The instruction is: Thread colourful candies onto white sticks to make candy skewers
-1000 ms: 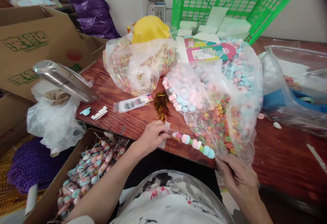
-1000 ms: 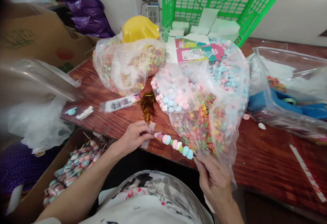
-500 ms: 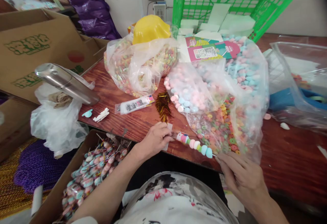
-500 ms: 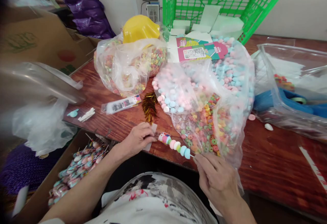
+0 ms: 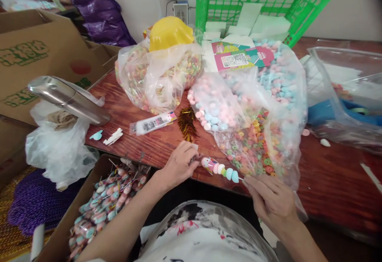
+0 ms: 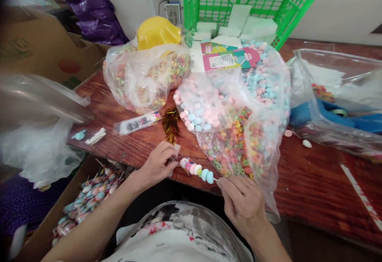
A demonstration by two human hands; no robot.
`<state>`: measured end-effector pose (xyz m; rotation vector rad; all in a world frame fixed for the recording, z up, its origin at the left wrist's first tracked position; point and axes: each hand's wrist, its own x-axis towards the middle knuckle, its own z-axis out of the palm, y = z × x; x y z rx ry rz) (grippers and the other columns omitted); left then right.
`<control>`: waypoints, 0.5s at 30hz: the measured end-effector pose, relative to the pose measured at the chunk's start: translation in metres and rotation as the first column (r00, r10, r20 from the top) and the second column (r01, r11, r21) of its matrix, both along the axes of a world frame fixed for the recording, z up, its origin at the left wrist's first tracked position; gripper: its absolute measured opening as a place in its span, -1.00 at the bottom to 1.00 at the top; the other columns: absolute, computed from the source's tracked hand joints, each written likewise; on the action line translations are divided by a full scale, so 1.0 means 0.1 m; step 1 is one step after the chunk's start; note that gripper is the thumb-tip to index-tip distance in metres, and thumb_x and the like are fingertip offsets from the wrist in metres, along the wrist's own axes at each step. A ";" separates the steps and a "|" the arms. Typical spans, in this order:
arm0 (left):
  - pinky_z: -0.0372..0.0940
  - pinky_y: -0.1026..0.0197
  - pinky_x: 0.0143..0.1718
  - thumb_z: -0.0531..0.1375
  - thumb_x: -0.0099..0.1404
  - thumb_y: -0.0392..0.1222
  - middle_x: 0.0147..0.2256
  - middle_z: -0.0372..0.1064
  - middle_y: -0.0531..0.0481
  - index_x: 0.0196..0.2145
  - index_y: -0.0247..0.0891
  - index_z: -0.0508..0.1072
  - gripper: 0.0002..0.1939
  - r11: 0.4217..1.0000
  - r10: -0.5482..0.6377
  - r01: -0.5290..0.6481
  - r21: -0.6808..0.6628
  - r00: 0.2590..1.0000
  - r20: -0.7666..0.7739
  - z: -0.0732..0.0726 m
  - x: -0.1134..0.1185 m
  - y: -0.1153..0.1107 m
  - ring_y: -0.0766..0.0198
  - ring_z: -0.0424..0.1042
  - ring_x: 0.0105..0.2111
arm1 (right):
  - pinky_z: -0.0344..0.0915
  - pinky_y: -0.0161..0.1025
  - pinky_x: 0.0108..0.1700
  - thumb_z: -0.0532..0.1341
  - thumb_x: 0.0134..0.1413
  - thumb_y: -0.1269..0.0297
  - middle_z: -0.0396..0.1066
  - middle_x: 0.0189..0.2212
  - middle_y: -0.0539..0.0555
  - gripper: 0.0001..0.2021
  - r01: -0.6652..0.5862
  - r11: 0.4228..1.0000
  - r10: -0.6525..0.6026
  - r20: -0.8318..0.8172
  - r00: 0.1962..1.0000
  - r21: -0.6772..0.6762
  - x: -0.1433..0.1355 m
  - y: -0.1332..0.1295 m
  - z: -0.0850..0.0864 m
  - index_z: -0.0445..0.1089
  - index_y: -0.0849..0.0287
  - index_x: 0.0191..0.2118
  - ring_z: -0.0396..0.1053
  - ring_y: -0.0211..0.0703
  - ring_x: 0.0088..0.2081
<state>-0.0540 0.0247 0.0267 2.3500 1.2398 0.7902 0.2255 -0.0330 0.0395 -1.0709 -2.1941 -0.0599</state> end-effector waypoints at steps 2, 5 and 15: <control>0.23 0.00 -0.04 0.20 0.22 -0.29 -0.08 0.32 -0.23 -0.13 -0.31 0.41 -0.77 0.996 0.025 -0.019 0.091 0.997 -0.067 0.06 -0.01 0.01 0.04 0.25 -0.06 | 0.37 -0.23 -0.29 0.17 0.13 0.53 0.53 -0.44 0.05 -0.83 -0.012 1.000 0.012 -0.009 1.000 0.005 0.00 0.01 0.03 0.45 0.16 -0.23 0.47 -0.18 -0.40; 0.14 -0.13 0.08 0.19 0.21 -0.26 0.09 0.20 -0.32 0.06 -0.31 0.31 -0.56 0.983 -0.086 0.113 0.146 0.980 -0.177 0.13 0.00 0.04 -0.08 0.15 0.10 | 0.38 -0.20 -0.25 0.18 0.12 0.53 0.55 -0.42 0.04 -0.81 -0.008 1.000 0.008 -0.028 1.000 0.005 0.01 0.00 0.04 0.47 0.13 -0.21 0.48 -0.18 -0.40; 0.16 0.22 -0.40 0.15 0.27 -0.22 -0.37 0.38 -0.02 -0.28 -0.26 0.32 -0.91 0.963 -0.250 0.211 -0.168 0.930 -0.270 0.18 0.30 -0.12 0.22 0.36 -0.39 | 0.37 -0.21 -0.26 0.09 0.13 0.58 0.52 -0.37 0.11 -0.74 -0.070 0.997 0.070 0.054 0.996 0.015 0.05 -0.03 0.15 0.44 0.19 -0.16 0.45 -0.15 -0.33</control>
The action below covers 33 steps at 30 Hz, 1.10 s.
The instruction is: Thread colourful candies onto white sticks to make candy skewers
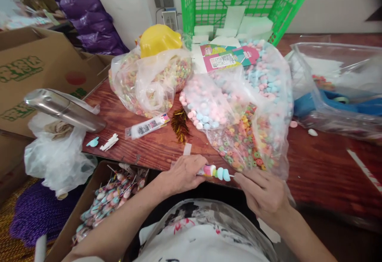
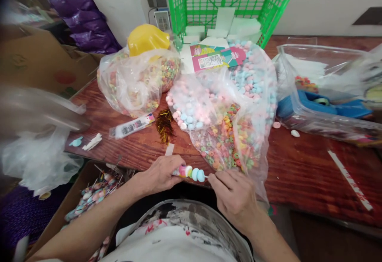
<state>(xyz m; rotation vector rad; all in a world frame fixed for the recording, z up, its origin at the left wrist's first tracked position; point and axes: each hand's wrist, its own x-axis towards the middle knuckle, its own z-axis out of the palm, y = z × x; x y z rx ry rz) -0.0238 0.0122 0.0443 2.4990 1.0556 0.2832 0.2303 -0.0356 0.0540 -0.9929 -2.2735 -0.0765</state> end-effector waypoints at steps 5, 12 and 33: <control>0.11 0.25 -0.45 0.18 0.27 -0.13 -0.43 0.36 0.02 -0.35 -0.25 0.30 -0.85 0.999 0.017 -0.015 -0.052 0.999 0.030 0.05 0.17 -0.07 0.24 0.36 -0.43 | 0.22 -0.21 -0.32 0.03 0.14 0.57 0.41 -0.47 0.08 -0.75 -0.086 0.995 0.091 0.137 0.986 -0.042 -0.12 0.06 0.14 0.43 0.21 -0.27 0.32 -0.16 -0.40; 0.16 0.27 -0.42 0.20 0.24 -0.21 -0.43 0.37 0.01 -0.37 -0.27 0.34 -0.90 0.980 0.095 -0.059 -0.189 0.977 0.189 0.07 0.32 -0.08 0.27 0.34 -0.43 | 0.08 -0.22 -0.36 0.14 0.08 0.54 0.36 -0.45 0.03 -0.86 -0.133 0.980 0.165 0.227 0.960 -0.150 -0.40 0.27 0.15 0.36 0.16 -0.38 0.24 -0.18 -0.42; -0.10 0.40 -0.76 0.36 0.05 0.07 -0.66 0.26 0.12 -0.42 -0.34 0.52 -0.63 0.494 0.860 -0.066 -0.867 0.183 0.476 0.23 0.35 -0.10 0.53 0.03 -0.75 | 0.39 -0.21 -0.22 0.16 0.17 0.42 0.31 -0.01 0.19 -0.59 0.083 0.972 -0.168 -0.403 0.900 -0.219 -0.46 0.46 0.43 0.23 0.13 0.14 0.37 -0.12 -0.17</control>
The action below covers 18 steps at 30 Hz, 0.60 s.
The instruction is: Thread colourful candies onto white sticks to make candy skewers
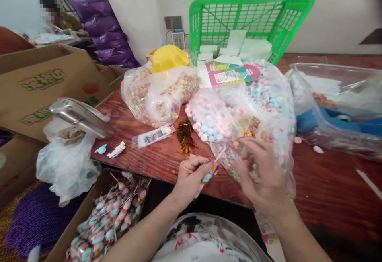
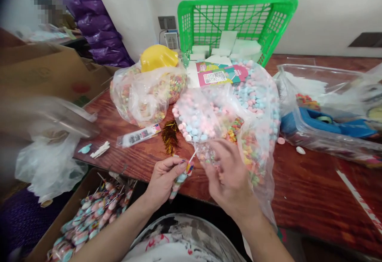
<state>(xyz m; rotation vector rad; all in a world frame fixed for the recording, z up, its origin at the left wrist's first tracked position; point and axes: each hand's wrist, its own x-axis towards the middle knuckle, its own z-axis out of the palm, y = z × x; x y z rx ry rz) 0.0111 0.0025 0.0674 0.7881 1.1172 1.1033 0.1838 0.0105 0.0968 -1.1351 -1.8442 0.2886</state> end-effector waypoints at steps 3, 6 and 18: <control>-0.03 0.39 -0.74 0.30 0.14 0.07 -0.63 0.24 0.11 -0.41 -0.34 0.53 -0.65 0.997 0.010 -0.006 0.083 0.999 -0.048 0.00 -0.01 0.00 0.52 0.07 -0.73 | 0.35 -0.32 -0.39 0.25 0.13 0.36 0.39 -0.18 0.07 -0.76 -0.028 0.984 -0.015 -0.236 0.972 -0.175 -0.08 -0.08 -0.14 0.39 0.09 -0.06 0.35 -0.26 -0.37; 0.21 0.37 -0.52 0.25 0.22 0.04 -0.49 0.31 0.03 -0.42 -0.32 0.55 -0.67 0.965 -0.009 0.050 0.256 0.987 -0.159 0.01 0.02 -0.04 0.44 0.26 -0.53 | 0.33 -0.32 -0.35 0.21 0.16 0.45 0.40 -0.40 0.00 -0.90 -0.158 0.973 0.100 -0.311 0.945 -0.167 -0.22 -0.15 -0.29 0.44 0.12 -0.31 0.36 -0.25 -0.37; 0.12 0.40 -0.72 0.10 0.30 0.21 -0.63 0.20 0.15 -0.40 -0.27 0.26 -0.56 0.911 -0.402 0.404 0.087 0.915 -0.035 -0.01 0.00 -0.12 0.47 0.19 -0.74 | 0.31 -0.27 -0.30 0.16 0.11 0.59 0.40 -0.35 0.05 -0.78 -0.010 0.991 0.043 -0.255 0.966 0.132 -0.30 -0.12 -0.42 0.44 0.13 -0.27 0.39 -0.21 -0.33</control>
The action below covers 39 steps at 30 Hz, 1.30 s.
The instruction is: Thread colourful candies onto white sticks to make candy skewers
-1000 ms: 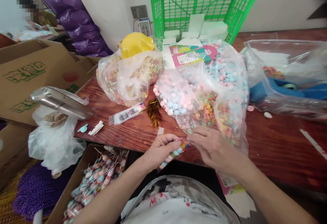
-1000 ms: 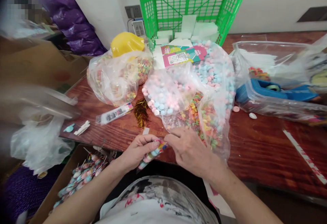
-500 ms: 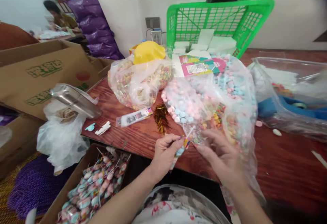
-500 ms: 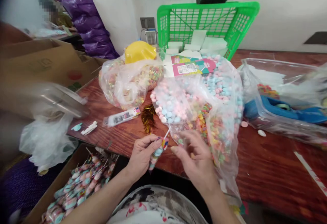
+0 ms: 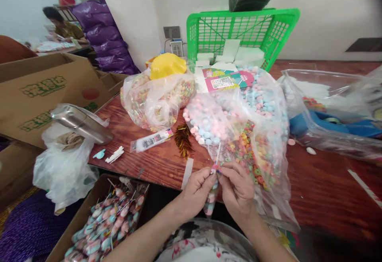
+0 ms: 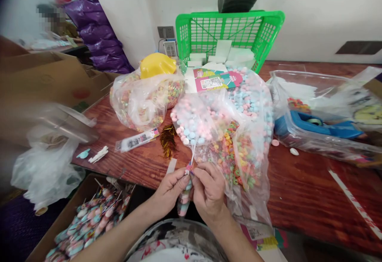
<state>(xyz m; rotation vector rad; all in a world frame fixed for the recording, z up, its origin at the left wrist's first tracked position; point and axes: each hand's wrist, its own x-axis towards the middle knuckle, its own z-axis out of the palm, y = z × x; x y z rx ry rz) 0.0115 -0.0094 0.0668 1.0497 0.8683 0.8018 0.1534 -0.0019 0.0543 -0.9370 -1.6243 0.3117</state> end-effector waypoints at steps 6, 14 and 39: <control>0.18 0.41 -0.69 0.29 0.15 0.04 -0.61 0.26 0.12 -0.33 -0.31 0.36 -0.65 0.957 -0.102 0.141 -0.254 0.982 0.160 0.09 -0.10 0.14 0.46 0.21 -0.70 | 0.34 -0.22 -0.25 0.14 0.15 0.52 0.43 -0.33 0.06 -0.81 -0.007 0.999 0.006 -0.023 1.000 -0.049 0.07 0.05 0.06 0.41 0.10 -0.23 0.40 -0.17 -0.29; 0.24 0.32 -0.64 0.28 0.11 -0.06 -0.56 0.38 0.00 -0.46 -0.36 0.39 -0.73 0.880 -0.284 0.334 -0.337 0.940 0.190 0.05 -0.23 0.18 0.42 0.27 -0.73 | -0.09 0.13 0.18 0.02 0.32 0.43 0.47 -0.01 0.06 -0.69 -0.342 0.909 0.029 0.781 0.624 0.240 0.47 0.08 0.29 0.39 0.16 0.06 0.16 0.00 0.17; 0.09 0.32 -0.61 0.16 0.17 0.00 -0.61 0.20 0.09 -0.49 -0.27 0.39 -0.74 0.916 -0.377 0.332 -0.227 0.905 -0.199 -0.07 -0.74 -0.14 0.40 0.14 -0.67 | 0.01 0.05 -0.01 -0.02 0.23 0.54 0.40 -0.55 -0.01 -0.70 -0.528 0.848 0.396 0.718 0.572 -0.048 -0.12 -0.02 0.11 0.39 0.19 -0.40 0.29 -0.16 -0.34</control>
